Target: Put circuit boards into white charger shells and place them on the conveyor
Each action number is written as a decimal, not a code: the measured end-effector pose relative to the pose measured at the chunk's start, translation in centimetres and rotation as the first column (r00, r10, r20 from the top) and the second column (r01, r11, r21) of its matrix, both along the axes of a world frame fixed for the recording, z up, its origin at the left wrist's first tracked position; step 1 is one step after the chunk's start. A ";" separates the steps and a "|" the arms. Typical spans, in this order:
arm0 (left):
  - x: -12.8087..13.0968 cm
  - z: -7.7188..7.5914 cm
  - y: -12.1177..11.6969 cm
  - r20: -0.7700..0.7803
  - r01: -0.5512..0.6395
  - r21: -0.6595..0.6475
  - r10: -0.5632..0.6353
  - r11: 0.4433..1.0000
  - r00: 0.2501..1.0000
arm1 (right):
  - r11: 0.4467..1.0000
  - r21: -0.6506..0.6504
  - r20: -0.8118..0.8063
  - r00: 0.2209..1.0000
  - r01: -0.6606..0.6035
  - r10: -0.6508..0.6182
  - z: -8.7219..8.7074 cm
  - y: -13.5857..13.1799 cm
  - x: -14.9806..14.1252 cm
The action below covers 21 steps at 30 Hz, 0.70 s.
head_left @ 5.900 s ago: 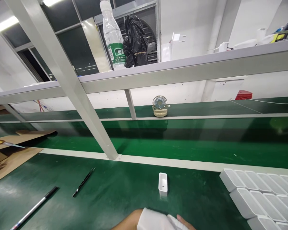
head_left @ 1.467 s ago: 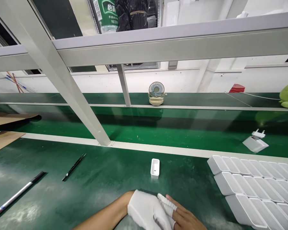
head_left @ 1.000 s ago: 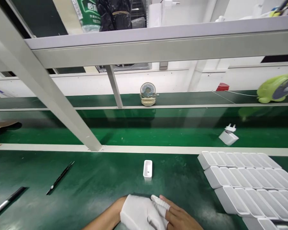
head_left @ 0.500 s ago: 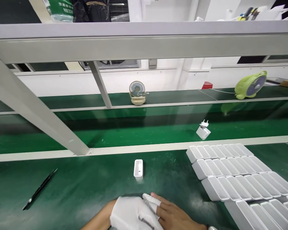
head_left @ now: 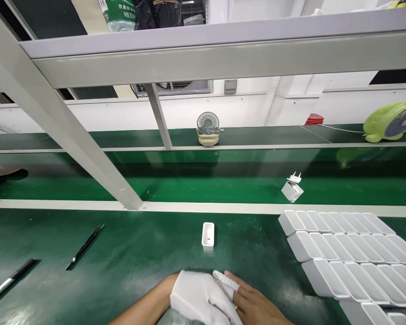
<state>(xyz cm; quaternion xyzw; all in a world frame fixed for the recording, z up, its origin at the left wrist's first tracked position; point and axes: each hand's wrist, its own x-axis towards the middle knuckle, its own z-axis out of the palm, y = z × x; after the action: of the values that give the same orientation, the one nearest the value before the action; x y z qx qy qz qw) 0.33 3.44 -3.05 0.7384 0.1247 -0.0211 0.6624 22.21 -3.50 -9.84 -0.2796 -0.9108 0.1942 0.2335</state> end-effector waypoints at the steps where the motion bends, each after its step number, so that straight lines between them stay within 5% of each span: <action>1: 0.0 -0.4 0.0 0.011 0.007 0.001 -0.007 1.000 1.000 | 0.999 -0.040 0.012 1.000 0.006 -0.005 0.2 0.1 0.2; 8: 0.2 -2.3 0.3 0.066 0.034 0.032 -0.036 0.999 0.997 | 0.995 -0.100 0.033 0.999 0.008 -0.004 -0.4 0.3 0.3; 21: -0.4 -0.8 -0.1 0.021 -0.050 0.032 0.049 0.998 0.999 | 0.999 0.021 0.005 0.999 0.038 -0.038 -0.3 0.5 -0.4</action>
<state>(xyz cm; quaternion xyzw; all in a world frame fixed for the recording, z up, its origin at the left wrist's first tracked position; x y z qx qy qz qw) -0.10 3.35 -3.88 0.7459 0.1364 0.0048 0.6519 21.83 -3.00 -10.09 -0.2951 -0.9079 0.1796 0.2374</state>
